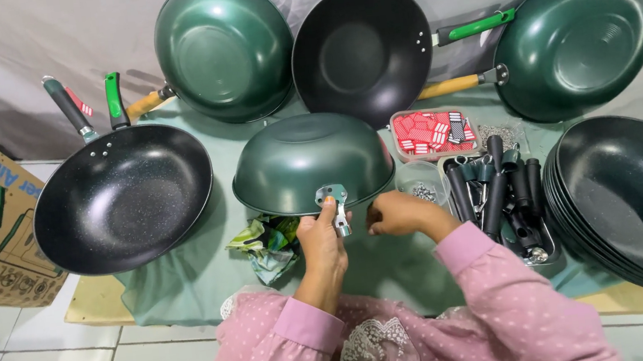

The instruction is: The person is assembling a handle bracket onto a wok using screws while sitting on the floor.

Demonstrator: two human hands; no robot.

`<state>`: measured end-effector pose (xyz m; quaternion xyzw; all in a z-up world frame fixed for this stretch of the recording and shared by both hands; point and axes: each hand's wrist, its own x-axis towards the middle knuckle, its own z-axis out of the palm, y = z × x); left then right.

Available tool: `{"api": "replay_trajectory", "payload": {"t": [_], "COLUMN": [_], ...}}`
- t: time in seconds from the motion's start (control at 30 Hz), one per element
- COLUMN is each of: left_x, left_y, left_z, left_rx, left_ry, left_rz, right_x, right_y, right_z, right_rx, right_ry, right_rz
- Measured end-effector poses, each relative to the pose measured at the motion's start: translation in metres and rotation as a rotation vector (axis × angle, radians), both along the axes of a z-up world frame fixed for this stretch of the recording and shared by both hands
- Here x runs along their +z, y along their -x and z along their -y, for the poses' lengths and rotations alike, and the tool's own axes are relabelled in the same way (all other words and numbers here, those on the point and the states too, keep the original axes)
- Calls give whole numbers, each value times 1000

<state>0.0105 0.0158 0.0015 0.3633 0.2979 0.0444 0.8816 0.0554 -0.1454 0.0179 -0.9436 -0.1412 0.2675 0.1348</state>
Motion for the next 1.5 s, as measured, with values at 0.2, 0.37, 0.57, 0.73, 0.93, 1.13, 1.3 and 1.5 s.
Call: {"api": "replay_trajectory", "payload": {"t": [0.2,0.37,0.57,0.73,0.93,1.13,1.3,1.5], "left_x": [3,-8,-35,-34,-39,-39,-37,-31], "left_y": [0,1,-2,-3,-4,-6,-6,-3], "left_z": [2,6,8,7,8,8,8,7], "left_rx": [2,-17,-14,-15,-13,-23,-16,-14], "left_ry": [-6,5,-11,-35,-45,-69,-79,-54], "left_rz": [-4,12,16,19,24,17,15,21], "right_x": [50,48,48,51,59,51,48,64], "right_y": [35,33,27,24,23,21,21,29], "right_z": [9,-4,-18,-23,-24,-29,-30,-19], "right_rx": [-15,83,229,355,432,463,427,461], "right_ry": [-321,-576,-596,-481,-390,-287,-306,-445], "right_rz": [476,755,1029,1252,1360,1459,1459,1215]}}
